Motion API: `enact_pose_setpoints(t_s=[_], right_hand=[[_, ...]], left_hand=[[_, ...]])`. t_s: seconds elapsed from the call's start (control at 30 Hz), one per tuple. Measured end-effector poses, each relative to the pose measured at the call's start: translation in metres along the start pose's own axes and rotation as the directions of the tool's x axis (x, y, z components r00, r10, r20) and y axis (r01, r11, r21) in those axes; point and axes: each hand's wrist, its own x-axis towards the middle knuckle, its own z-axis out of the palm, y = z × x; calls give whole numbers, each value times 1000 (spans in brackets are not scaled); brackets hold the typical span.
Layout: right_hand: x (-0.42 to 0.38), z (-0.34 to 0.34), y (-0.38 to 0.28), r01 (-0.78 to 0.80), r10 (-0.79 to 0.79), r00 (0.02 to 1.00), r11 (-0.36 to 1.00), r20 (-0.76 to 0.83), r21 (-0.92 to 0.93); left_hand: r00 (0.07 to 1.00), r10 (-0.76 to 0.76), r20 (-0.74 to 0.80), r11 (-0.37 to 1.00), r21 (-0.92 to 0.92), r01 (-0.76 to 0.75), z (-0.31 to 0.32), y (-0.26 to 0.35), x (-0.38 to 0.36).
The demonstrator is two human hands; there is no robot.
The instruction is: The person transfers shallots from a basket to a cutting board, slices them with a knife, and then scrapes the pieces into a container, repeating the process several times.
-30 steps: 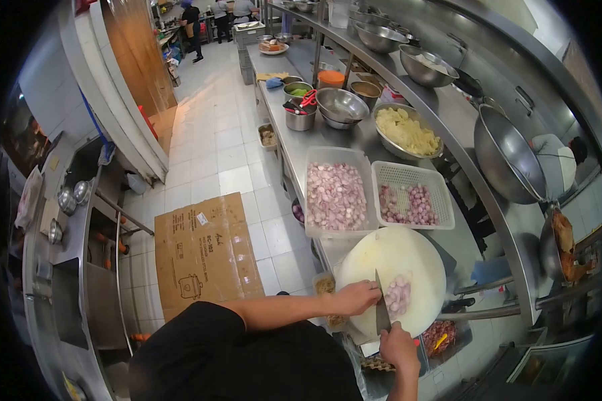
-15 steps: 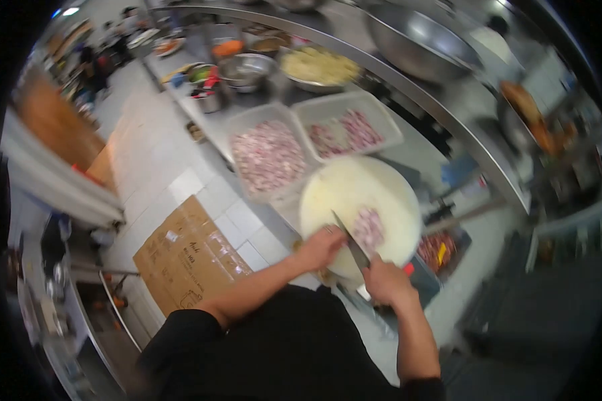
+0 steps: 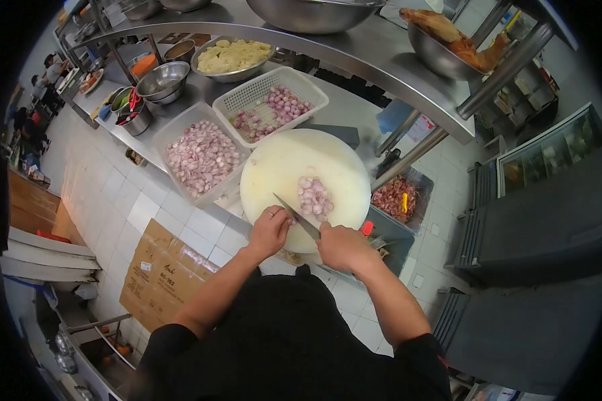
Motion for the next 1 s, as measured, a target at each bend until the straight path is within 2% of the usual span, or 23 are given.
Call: enact_pose_setpoints(t_s=[0.1,0.2,0.6,0.8,0.9,1.0], right_hand=[[-6,-2,-5,10,-9,999,1000,-50,26],[7,5,-6,-9,9,1000,1000,5,10],[3,4,-15,-24,24,1000,999,6,39],[-4,2,-14,-9,11,999,998,-35,56],[11,11,-3,-14,14,1000,999,7,44],[9,8,5,-6,7,999,1000,-43,31]], left_hand=[[1000,19,-16,1000,-17,-20,1,-3,-1],[999,46,-20,999,-17,-47,-1,-1,-1],[995,91,-33,996,0,-91,-3,-2,-3],[998,57,-38,998,12,-57,-1,-4,-6],[997,69,-40,998,2,-69,-1,-5,-6],[998,59,-25,998,10,-59,-2,-5,-7]])
